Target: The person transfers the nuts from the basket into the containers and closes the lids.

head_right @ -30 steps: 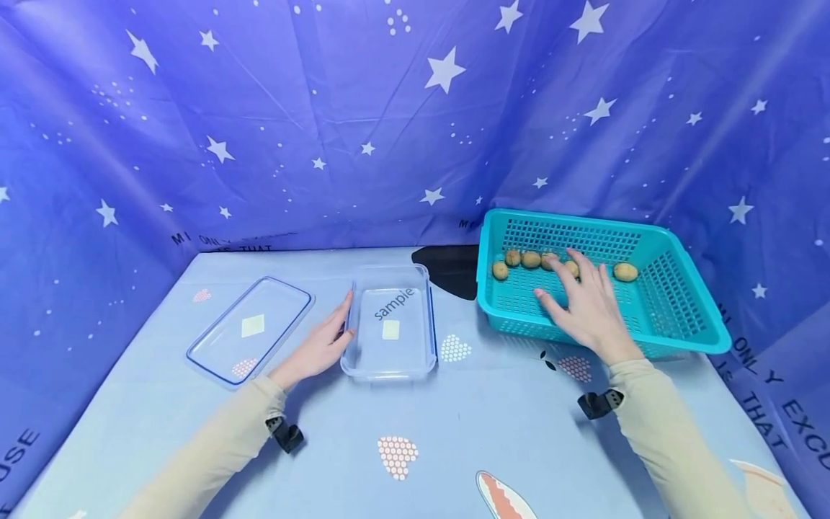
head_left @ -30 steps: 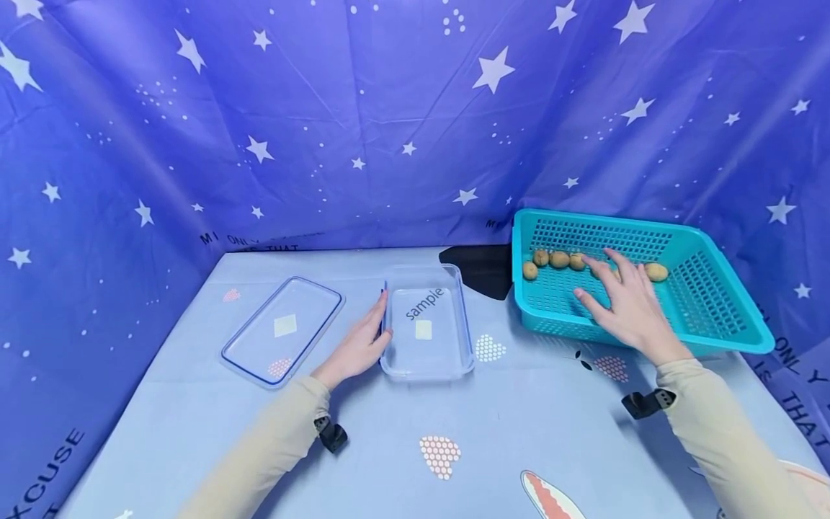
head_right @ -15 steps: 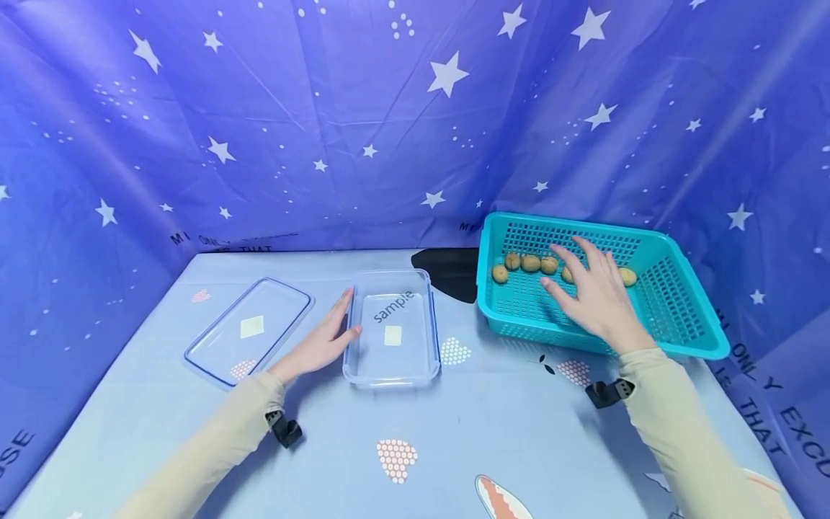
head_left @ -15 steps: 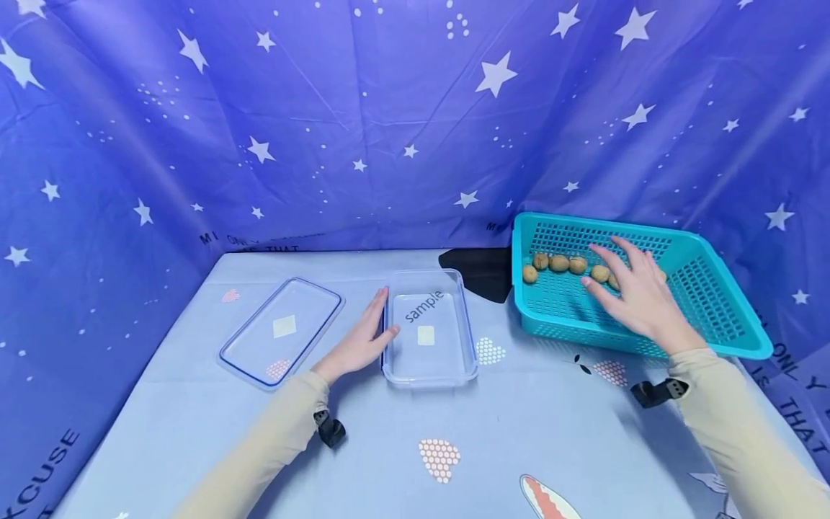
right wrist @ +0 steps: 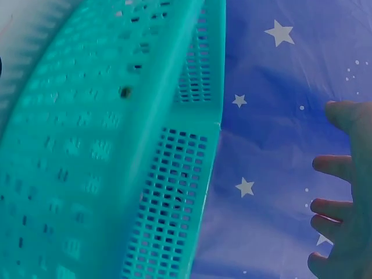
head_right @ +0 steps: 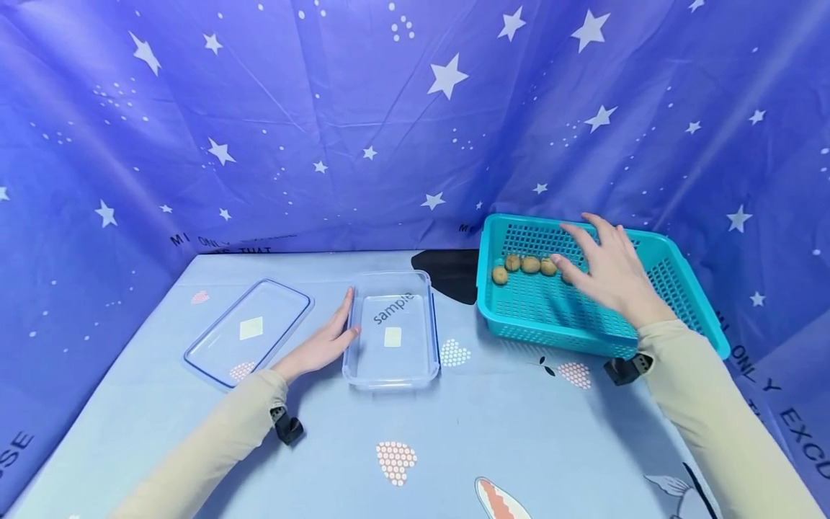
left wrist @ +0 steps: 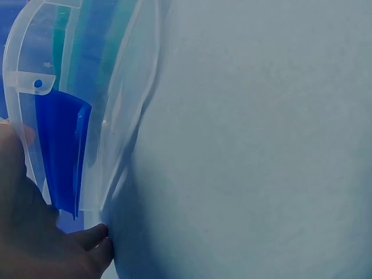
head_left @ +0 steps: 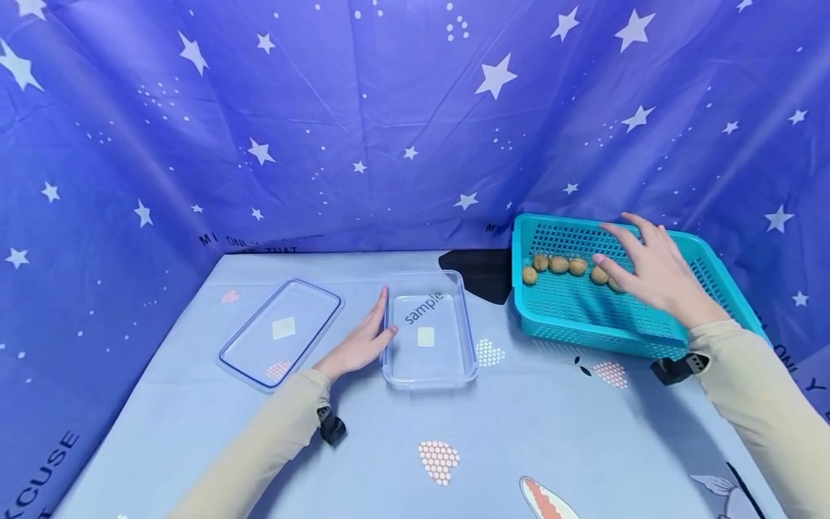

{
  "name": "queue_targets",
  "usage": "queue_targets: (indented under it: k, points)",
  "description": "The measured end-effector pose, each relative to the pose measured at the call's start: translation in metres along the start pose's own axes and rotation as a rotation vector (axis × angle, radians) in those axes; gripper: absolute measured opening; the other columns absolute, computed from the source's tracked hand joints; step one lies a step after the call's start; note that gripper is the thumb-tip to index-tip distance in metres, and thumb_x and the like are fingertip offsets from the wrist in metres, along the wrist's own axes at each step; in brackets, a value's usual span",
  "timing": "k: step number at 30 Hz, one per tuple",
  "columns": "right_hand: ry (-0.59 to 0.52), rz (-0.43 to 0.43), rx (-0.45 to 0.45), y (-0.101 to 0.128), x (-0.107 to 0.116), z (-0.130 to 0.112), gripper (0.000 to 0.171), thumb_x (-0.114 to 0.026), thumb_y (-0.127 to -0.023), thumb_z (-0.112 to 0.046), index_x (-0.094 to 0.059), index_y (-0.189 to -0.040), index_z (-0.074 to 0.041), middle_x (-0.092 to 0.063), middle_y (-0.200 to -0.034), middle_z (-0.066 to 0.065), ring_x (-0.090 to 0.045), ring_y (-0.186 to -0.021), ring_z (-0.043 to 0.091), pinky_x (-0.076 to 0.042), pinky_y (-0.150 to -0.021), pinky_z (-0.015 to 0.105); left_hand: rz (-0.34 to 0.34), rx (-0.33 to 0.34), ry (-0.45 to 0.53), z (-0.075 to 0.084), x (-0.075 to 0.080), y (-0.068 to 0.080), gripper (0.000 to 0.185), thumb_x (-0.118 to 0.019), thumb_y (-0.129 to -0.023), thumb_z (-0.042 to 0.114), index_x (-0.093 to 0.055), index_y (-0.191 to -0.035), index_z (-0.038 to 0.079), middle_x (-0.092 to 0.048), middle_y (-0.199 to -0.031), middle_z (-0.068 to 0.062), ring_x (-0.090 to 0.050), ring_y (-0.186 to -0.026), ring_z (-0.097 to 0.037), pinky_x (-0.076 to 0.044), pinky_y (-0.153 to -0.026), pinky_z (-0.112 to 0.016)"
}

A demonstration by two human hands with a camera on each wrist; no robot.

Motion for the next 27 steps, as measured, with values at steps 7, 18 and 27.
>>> queue_targets:
  k: [7,18,27]
  points:
    - [0.023,-0.064,-0.002,-0.011,0.007,0.012,0.062,-0.045,-0.101,-0.039,-0.028,-0.152,-0.007,-0.018,-0.151,0.031,-0.012,-0.138,0.051,0.003,-0.110,0.064,-0.043,0.028,0.022,-0.003,-0.001,0.000,0.073,-0.039,-0.104,0.029,0.011,-0.154,0.011,0.009,-0.160,-0.009,-0.003,-0.145,-0.029,-0.009,-0.115,-0.046]
    - [0.058,-0.213,-0.038,-0.022,-0.001,0.047,0.061,-0.036,-0.105,-0.035,-0.020,-0.153,-0.002,-0.018,-0.149,0.036,-0.011,-0.136,0.055,-0.008,-0.107,0.068,-0.113,0.064,0.043,-0.003,0.000,-0.001,0.079,-0.041,-0.103,0.036,0.015,-0.153,0.014,0.011,-0.159,-0.009,-0.005,-0.144,-0.031,-0.009,-0.115,-0.047]
    - [0.051,-0.307,-0.127,-0.025,-0.010,0.082,0.063,-0.032,-0.105,-0.038,-0.020,-0.151,0.003,-0.017,-0.146,0.039,-0.014,-0.131,0.059,-0.014,-0.101,0.073,-0.102,0.094,-0.003,0.005,-0.003,-0.005,0.087,-0.048,-0.100,0.039,0.019,-0.152,0.018,0.010,-0.158,-0.004,-0.009,-0.144,-0.029,-0.011,-0.115,-0.042]
Point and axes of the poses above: each hand's wrist, its own y-axis away from the middle knuckle, its own x-axis out of the back of the hand, z = x × y, the point moved 6 cm from there along -y, towards the middle knuckle
